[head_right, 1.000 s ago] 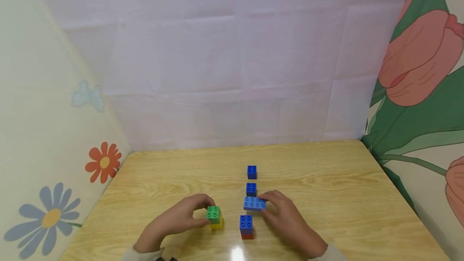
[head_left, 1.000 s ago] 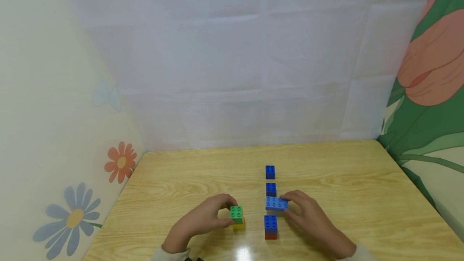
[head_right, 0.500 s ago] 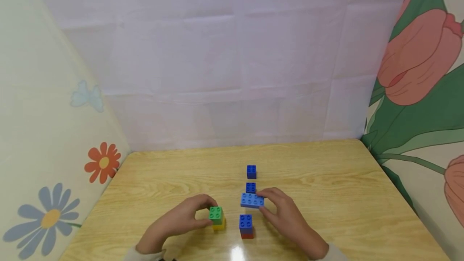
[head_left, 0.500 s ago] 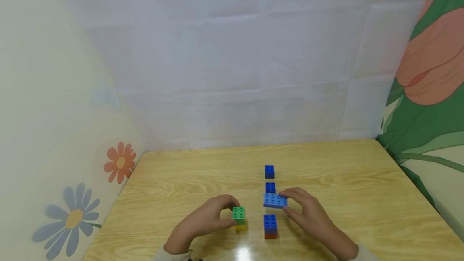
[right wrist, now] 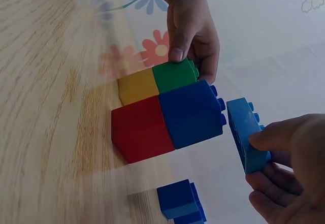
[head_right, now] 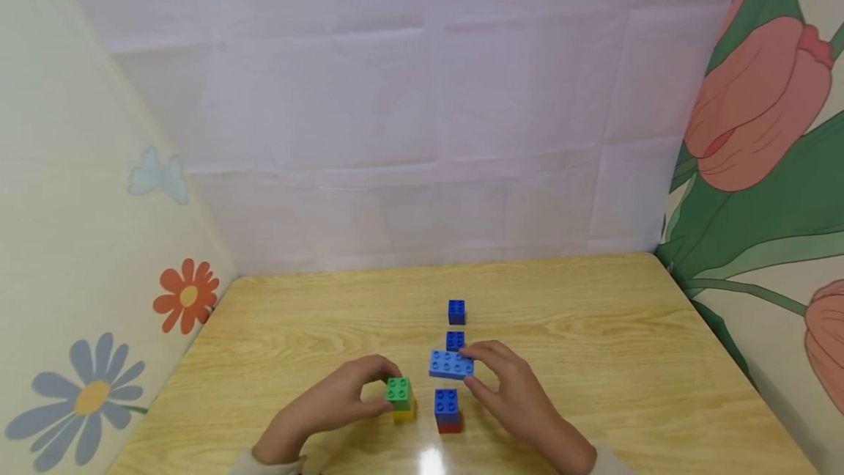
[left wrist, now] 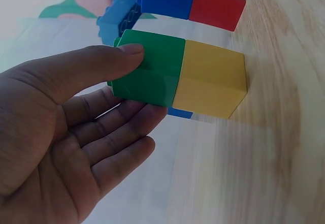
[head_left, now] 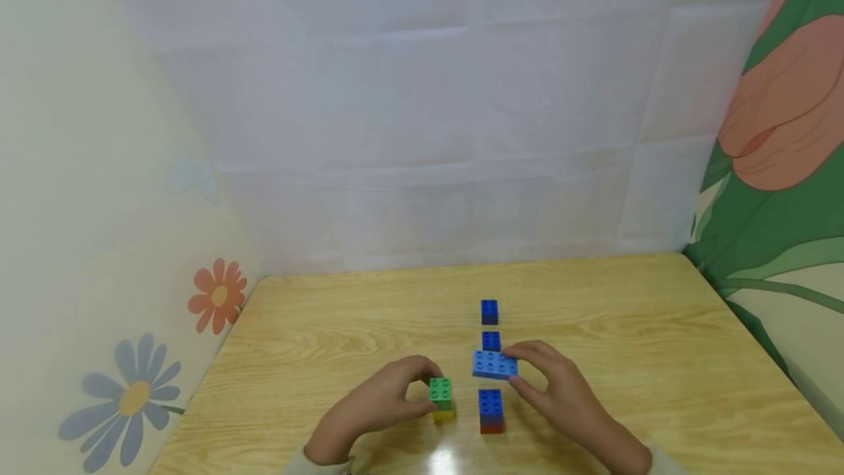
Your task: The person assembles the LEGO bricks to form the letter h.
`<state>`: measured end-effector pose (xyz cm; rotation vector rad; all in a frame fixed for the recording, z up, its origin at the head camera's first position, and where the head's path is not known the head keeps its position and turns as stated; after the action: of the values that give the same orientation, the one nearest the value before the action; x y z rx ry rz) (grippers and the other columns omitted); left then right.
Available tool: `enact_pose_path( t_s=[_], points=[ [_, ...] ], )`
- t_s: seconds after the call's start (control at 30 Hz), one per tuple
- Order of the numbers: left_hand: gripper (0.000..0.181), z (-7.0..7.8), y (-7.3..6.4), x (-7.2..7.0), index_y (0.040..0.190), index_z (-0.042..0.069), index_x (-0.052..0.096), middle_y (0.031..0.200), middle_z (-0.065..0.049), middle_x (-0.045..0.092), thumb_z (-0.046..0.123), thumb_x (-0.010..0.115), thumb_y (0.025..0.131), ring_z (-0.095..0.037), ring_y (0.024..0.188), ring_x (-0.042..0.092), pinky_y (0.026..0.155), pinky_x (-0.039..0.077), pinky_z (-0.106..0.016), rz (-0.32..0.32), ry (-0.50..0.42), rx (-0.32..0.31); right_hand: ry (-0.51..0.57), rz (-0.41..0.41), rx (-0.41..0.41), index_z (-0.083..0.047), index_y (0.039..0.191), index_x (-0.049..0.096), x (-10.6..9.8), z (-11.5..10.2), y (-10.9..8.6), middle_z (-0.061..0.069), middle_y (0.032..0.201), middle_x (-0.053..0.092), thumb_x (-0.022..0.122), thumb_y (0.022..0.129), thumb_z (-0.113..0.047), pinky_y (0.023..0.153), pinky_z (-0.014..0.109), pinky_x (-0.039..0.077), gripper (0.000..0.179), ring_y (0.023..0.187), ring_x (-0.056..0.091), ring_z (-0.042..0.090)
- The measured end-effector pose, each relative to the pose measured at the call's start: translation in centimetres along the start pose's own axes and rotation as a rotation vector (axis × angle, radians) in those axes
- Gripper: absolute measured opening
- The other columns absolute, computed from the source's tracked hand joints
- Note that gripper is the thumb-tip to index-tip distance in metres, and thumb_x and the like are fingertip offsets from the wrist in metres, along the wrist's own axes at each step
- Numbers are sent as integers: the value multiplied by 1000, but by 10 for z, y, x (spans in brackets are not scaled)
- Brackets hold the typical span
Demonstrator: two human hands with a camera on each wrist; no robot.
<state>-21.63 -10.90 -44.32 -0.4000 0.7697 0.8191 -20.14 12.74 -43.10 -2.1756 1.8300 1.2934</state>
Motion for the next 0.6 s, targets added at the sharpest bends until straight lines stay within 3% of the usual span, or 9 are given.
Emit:
enact_pose_path(
  t_s=[0.17,0.6],
  points=[
    [28,3,1,2,114,17,61,107,13,60,25,72,89,-8,104,57,92,50,-34,1,-3,16,32,-3,-19,-23,121,66,2,-5,-1,-16,119,59,79,83,-13,89,33,54,42,109,59,10],
    [27,7,4,8,113,19,62,108,13,61,27,71,89,-6,102,58,90,52,-33,-14,17,44,71,-62,-17,-32,124,62,11,-18,-5,-18,122,57,76,86,-20,90,35,53,43,112,57,11]
  ],
)
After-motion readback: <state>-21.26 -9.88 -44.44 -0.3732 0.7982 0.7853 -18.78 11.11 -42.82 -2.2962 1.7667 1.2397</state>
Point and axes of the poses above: each hand's wrist, its own y-axis towards the middle knuckle, its own x-axis out of the palm, z = x × y, the point moved 7 cm from there along y, towards the middle knuckle
